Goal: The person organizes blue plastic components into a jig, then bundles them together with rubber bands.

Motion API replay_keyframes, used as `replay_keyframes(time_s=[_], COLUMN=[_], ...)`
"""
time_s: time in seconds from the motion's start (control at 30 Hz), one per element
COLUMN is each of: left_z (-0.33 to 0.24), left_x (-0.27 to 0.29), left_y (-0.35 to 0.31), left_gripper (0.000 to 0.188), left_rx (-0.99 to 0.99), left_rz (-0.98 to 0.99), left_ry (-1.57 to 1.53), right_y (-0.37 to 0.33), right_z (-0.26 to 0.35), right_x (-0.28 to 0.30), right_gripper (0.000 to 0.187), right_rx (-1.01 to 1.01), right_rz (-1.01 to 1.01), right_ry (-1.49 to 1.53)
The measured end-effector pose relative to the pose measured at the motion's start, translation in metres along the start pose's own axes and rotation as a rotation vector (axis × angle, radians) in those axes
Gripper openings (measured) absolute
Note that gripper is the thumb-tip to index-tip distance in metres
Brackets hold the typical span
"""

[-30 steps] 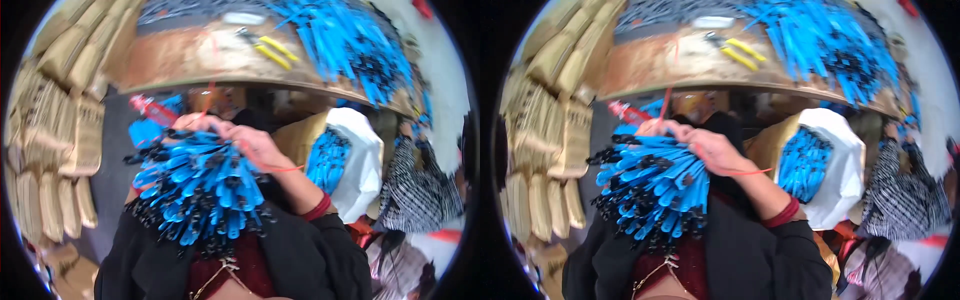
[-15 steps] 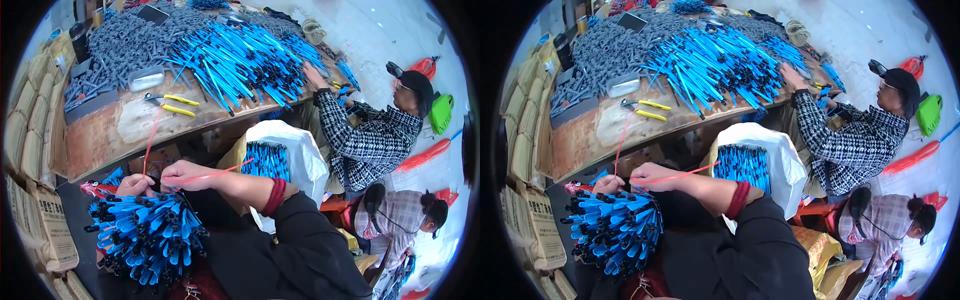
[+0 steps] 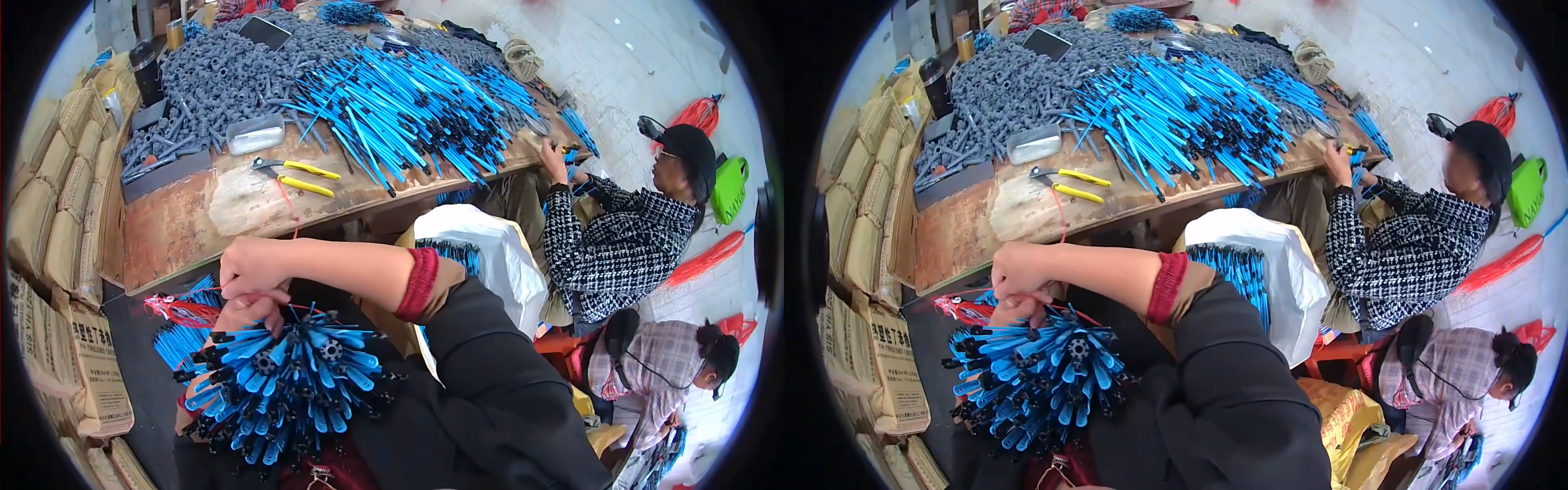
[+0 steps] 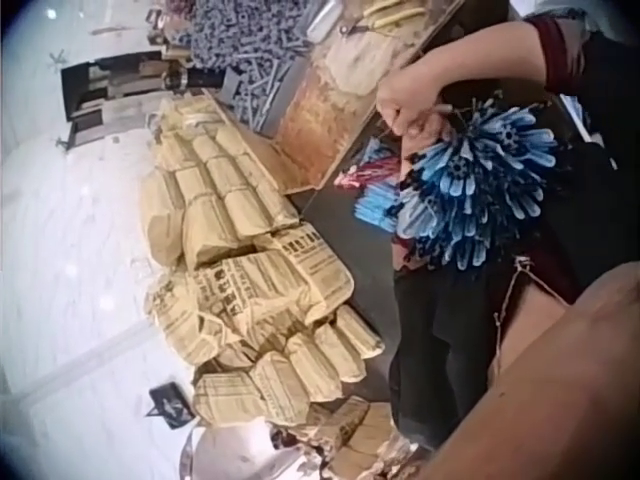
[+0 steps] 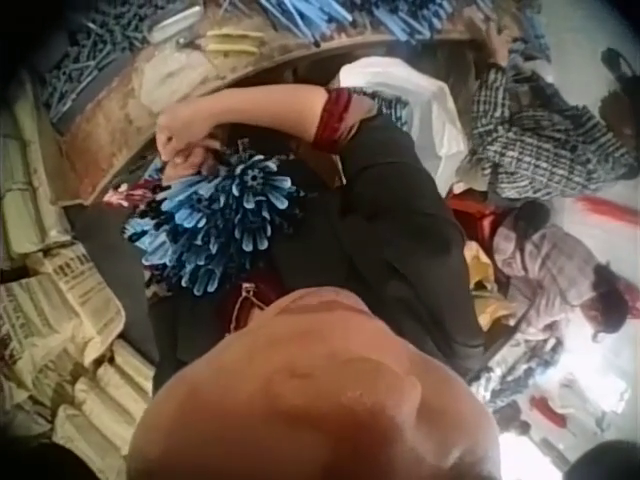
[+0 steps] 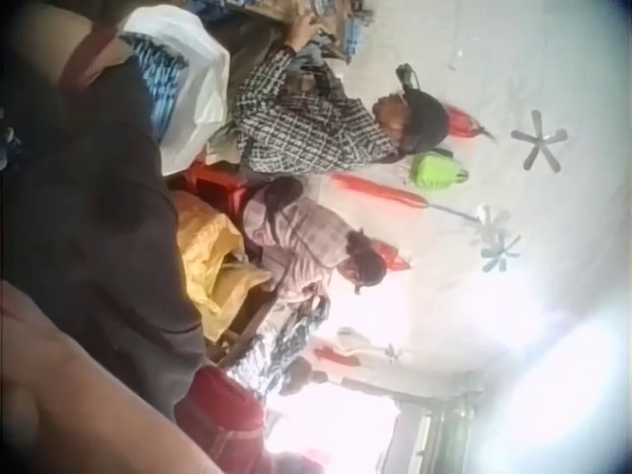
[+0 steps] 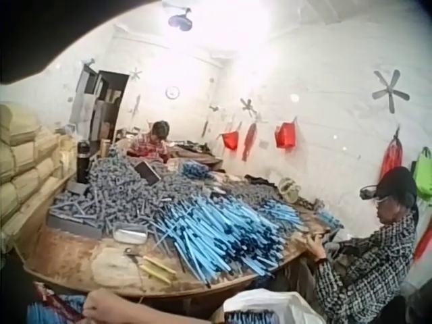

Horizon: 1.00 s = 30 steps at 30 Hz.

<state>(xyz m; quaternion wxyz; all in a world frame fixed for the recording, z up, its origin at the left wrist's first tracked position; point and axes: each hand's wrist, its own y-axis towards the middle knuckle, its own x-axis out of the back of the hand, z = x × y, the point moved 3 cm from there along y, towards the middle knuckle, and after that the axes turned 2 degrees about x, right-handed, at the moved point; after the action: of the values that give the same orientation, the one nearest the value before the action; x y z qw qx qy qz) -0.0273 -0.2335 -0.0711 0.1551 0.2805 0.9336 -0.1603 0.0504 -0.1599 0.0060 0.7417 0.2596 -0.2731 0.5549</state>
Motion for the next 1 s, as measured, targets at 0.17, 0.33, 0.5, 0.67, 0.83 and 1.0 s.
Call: replay_keyframes(time_s=[0.17, 0.33, 0.5, 0.67, 0.83, 1.0], left_z=[-0.004, -0.003, -0.004, -0.029, -0.067, -0.063], left_x=[0.010, 0.013, 0.012, -0.012, -0.023, -0.010], left_y=[-0.010, -0.010, -0.008, -0.011, -0.015, -0.030], left_gripper=[0.026, 0.023, 0.016, 0.015, 0.018, 0.039], left_rx=[-0.014, -0.003, -0.044, -0.351, -0.727, -0.724], left_rz=[-0.174, -0.215, -0.202, -0.362, -0.339, -0.300], left_ry=[-0.201, -0.118, 0.053, 0.289, 1.238, 1.314], right_y=[-0.034, -0.080, -0.092, -0.089, -0.089, -0.075], right_z=[0.000, 0.000, -0.016, -0.043, -0.010, -0.016], right_x=[0.016, 0.011, -0.017, -0.061, -0.050, -0.058], right_gripper=[0.023, 0.028, 0.027, 0.026, 0.028, 0.020], right_rx=[-0.308, -0.030, -0.271, -0.425, -0.378, -0.195], right_rz=[0.142, 0.051, -0.103, -0.337, -0.295, -0.400], right_ry=[0.178, -0.004, 0.669, 1.039, 1.027, 1.050])
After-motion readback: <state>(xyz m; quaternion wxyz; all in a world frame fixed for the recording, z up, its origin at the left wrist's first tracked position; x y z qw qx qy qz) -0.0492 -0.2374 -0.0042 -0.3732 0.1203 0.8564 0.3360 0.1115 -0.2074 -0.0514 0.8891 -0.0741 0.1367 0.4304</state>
